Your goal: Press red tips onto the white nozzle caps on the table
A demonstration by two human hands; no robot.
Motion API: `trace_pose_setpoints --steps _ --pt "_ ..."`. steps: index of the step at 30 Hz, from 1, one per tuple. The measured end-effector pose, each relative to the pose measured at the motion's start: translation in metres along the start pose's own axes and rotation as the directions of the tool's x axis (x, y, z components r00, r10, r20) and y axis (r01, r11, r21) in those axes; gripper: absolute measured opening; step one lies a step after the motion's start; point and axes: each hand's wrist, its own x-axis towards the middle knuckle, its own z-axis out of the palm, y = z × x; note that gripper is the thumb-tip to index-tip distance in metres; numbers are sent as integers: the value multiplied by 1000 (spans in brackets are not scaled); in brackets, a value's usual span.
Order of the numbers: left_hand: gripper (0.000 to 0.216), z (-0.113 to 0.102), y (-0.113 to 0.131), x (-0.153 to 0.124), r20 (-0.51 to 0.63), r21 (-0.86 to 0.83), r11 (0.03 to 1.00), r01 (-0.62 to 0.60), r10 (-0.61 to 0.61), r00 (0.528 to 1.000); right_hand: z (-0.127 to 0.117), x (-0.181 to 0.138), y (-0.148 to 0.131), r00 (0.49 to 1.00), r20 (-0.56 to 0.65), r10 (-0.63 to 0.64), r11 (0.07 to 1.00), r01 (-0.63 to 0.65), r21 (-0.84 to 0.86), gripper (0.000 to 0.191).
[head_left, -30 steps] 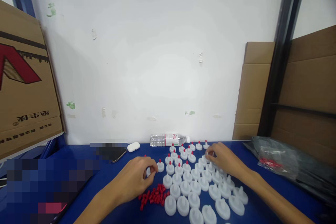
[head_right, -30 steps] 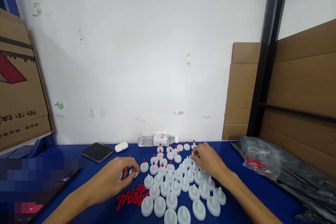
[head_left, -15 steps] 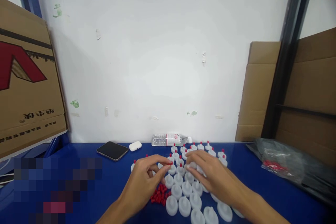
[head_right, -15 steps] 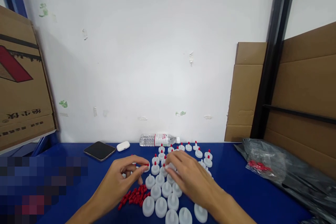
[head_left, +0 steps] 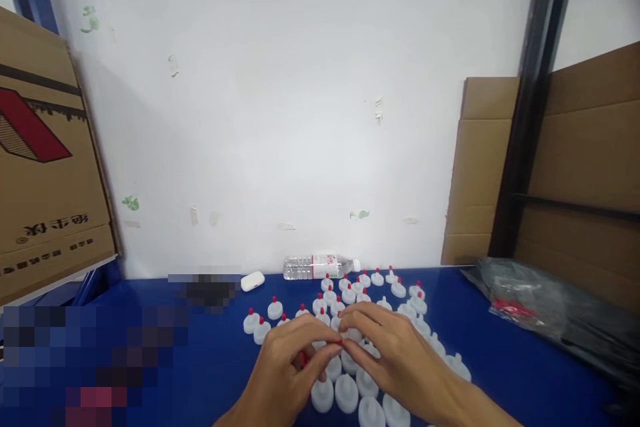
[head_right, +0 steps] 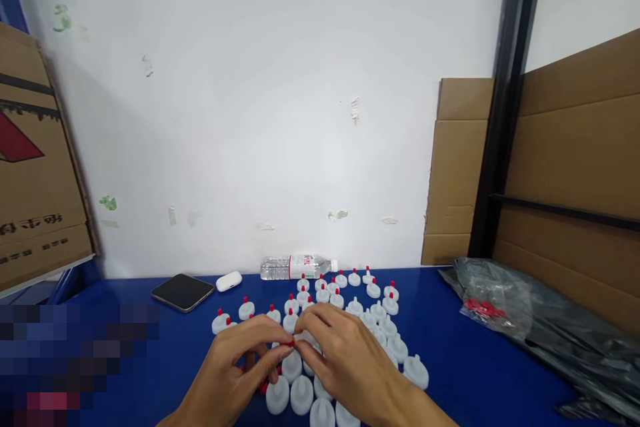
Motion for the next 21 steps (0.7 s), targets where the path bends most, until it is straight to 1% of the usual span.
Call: trace_pose_setpoints --steps 3,5,7,9,10,11,12,14,15,16,18,19,20,21 --pt "24 0 0 -1 -18 32 998 -56 56 998 1 0 0 1000 -5 5 1000 -5 11 10" --pt "24 1 1 -1 -19 3 999 -41 41 999 2 -1 0 1000 -4 3 1000 -3 22 11" --pt "23 2 2 1 -13 -61 998 29 -30 999 3 -1 0 1000 -17 -13 999 13 30 13" --pt "22 2 1 2 -2 -144 980 135 -137 991 3 0 0 998 -35 -44 998 45 34 12" --pt "26 2 0 3 12 -197 961 192 -194 981 2 0 0 997 -47 -65 997 66 35 11" --pt "36 1 -2 4 36 -260 936 240 -239 970 1 0 -1 994 -60 -90 995 92 34 11" --pt "49 0 -4 4 75 -332 902 276 -267 961 -1 0 -2 990 -76 -123 992 125 30 10" --pt "73 -2 -6 3 205 -467 815 345 -280 938 -3 1 -5 969 -119 -216 976 217 1 10" --pt "80 -3 -6 3 294 -515 768 381 -260 920 -4 1 -8 954 -137 -266 964 266 -20 10" --pt "82 -5 -5 3 390 -545 723 424 -229 892 -5 1 -10 939 -146 -310 951 308 -42 10" --pt "74 -6 -2 3 547 -560 657 505 -165 821 -5 1 -16 920 -146 -363 932 355 -78 10" --pt "66 -7 0 4 585 -560 640 525 -143 798 -5 1 -18 917 -141 -373 927 363 -92 10" --pt "59 -7 2 4 601 -561 635 531 -128 789 -4 2 -20 913 -143 -381 923 369 -106 11" --pt "54 -7 3 4 599 -561 638 527 -126 791 -3 2 -22 908 -151 -391 919 376 -117 11"
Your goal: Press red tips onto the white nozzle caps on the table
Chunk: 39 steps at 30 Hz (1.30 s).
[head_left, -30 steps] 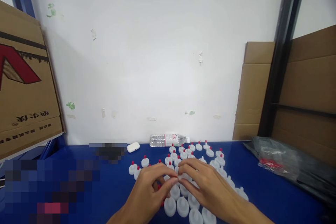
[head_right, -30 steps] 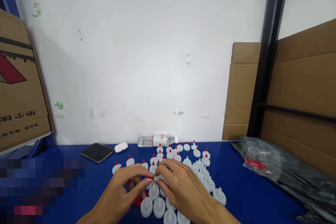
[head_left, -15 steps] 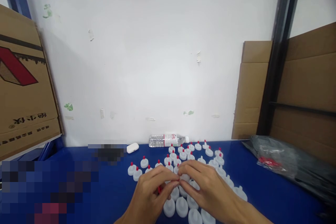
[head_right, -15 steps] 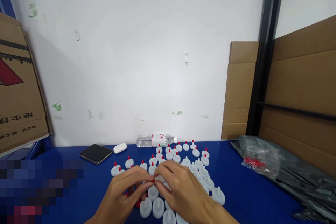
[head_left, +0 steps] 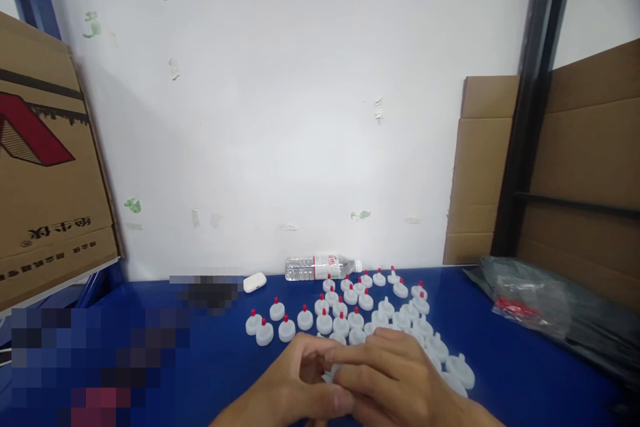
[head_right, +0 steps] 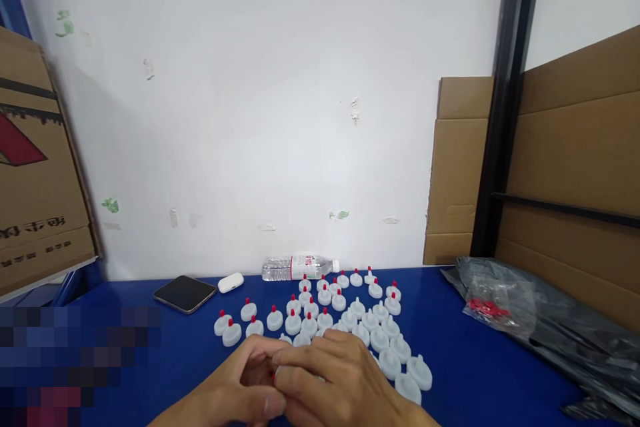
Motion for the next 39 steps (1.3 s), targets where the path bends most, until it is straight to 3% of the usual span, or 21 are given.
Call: trace_pose_setpoints --steps 4,9,16,18,20,22,23,24,25,27,33,39 --pt "49 1 -4 3 -57 51 998 -48 50 997 2 2 0 998 -43 -36 999 36 -4 15" --pt "49 4 -9 6 -121 162 977 -140 161 980 1 5 1 999 -7 -47 999 47 -1 20" --pt "64 5 8 0 -81 143 988 -54 67 994 -5 4 4 999 -28 -32 999 31 -20 19" --pt "72 -4 12 0 -143 161 985 -61 84 986 -12 1 15 998 -58 -23 996 18 -91 15" --pt "67 -16 14 0 -307 270 962 -43 128 943 -22 -5 34 996 -83 26 979 -42 -200 13" --pt "55 -27 14 -1 -440 521 851 62 206 874 -32 -13 57 980 -68 188 930 -200 -309 10" --pt "48 -32 13 -2 -464 669 729 146 256 848 -36 -17 70 954 -23 298 891 -287 -352 13" --pt "42 -36 12 -3 -451 789 576 216 303 839 -39 -21 81 933 1 361 865 -334 -375 16" --pt "35 -40 10 -4 -436 839 484 250 323 840 -41 -26 92 916 15 400 844 -362 -395 18" --pt "26 -43 8 -6 -400 888 368 275 324 857 -41 -35 110 887 69 456 815 -385 -434 24" --pt "20 -50 7 -9 -350 917 283 281 231 908 -24 -65 134 793 245 558 781 -401 -479 29" --pt "16 -57 13 -12 -338 901 334 278 137 931 -24 -72 136 728 276 627 751 -470 -464 30"
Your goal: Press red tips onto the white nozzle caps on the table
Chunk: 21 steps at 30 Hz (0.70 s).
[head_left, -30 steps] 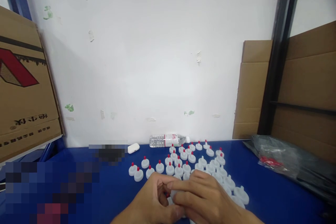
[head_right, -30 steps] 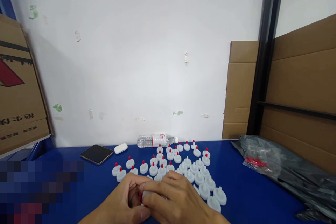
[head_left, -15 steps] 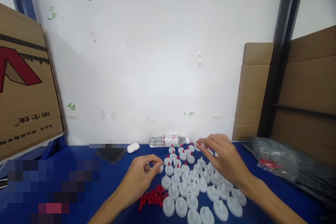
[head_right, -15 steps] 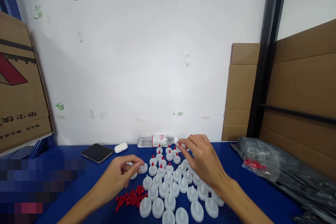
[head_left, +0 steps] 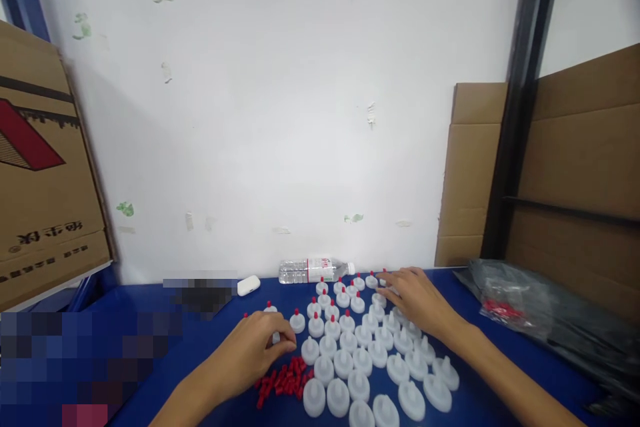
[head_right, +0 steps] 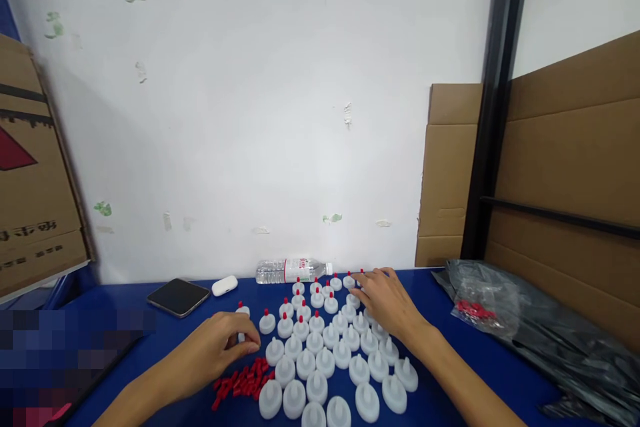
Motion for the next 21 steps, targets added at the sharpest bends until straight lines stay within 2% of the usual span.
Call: trace_pose_setpoints --steps 3,8,13,17,21 --pt "16 -1 0 -1 27 -34 999 14 -14 1000 -13 1 -4 1000 21 2 999 -4 53 39" --pt "16 -2 3 -3 69 -83 996 35 -30 997 -31 -1 -18 988 115 -107 985 90 149 51" --pt "17 -2 5 -4 99 -117 993 29 -17 995 -29 -8 -32 963 190 -193 972 161 172 52" --pt "16 1 2 -2 104 -131 991 27 -13 994 -24 -9 -36 963 185 -197 974 171 148 57" --pt "16 5 2 1 89 -128 991 40 -29 996 -21 -7 -35 966 174 -190 980 175 95 49"
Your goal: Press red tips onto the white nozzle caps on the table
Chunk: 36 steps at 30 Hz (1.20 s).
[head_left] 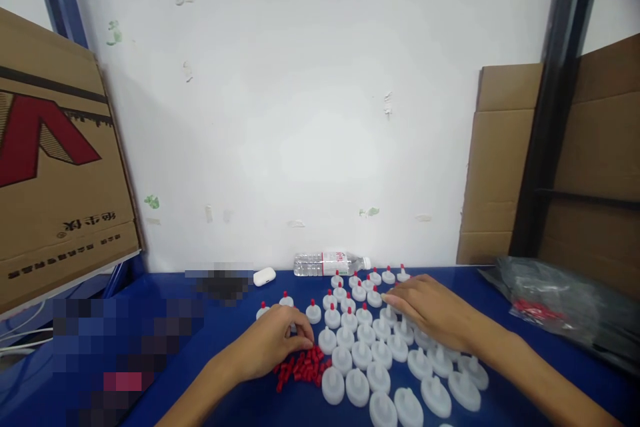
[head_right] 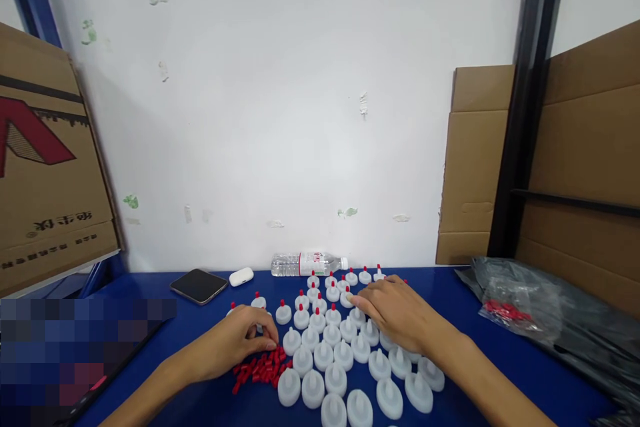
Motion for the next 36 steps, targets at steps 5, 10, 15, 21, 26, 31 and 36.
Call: trace_pose_setpoints --steps 5,10,15,21,26,31,36 --pt "13 5 2 2 -9 14 1000 3 -3 1000 4 2 5 999 -41 10 996 -14 -88 29" --pt "12 6 6 1 -22 43 999 6 -5 1000 8 4 9 998 -61 -7 992 -1 -127 50" --pt "10 5 8 -2 -26 81 997 -4 6 1000 5 5 1 997 -79 13 992 -23 -124 62" --pt "10 6 5 -3 -55 164 986 -5 15 998 -1 4 -2 992 -85 89 992 -96 -78 27" --pt "11 7 -1 -1 -80 234 972 -22 42 996 4 2 3 986 -46 162 984 -165 -70 22" --pt "11 9 -3 -1 -140 280 960 -23 64 988 8 2 5 972 -4 236 970 -236 -59 21" --pt "15 9 3 -1 -187 298 953 -46 106 977 6 2 2 970 21 241 970 -240 -26 23"
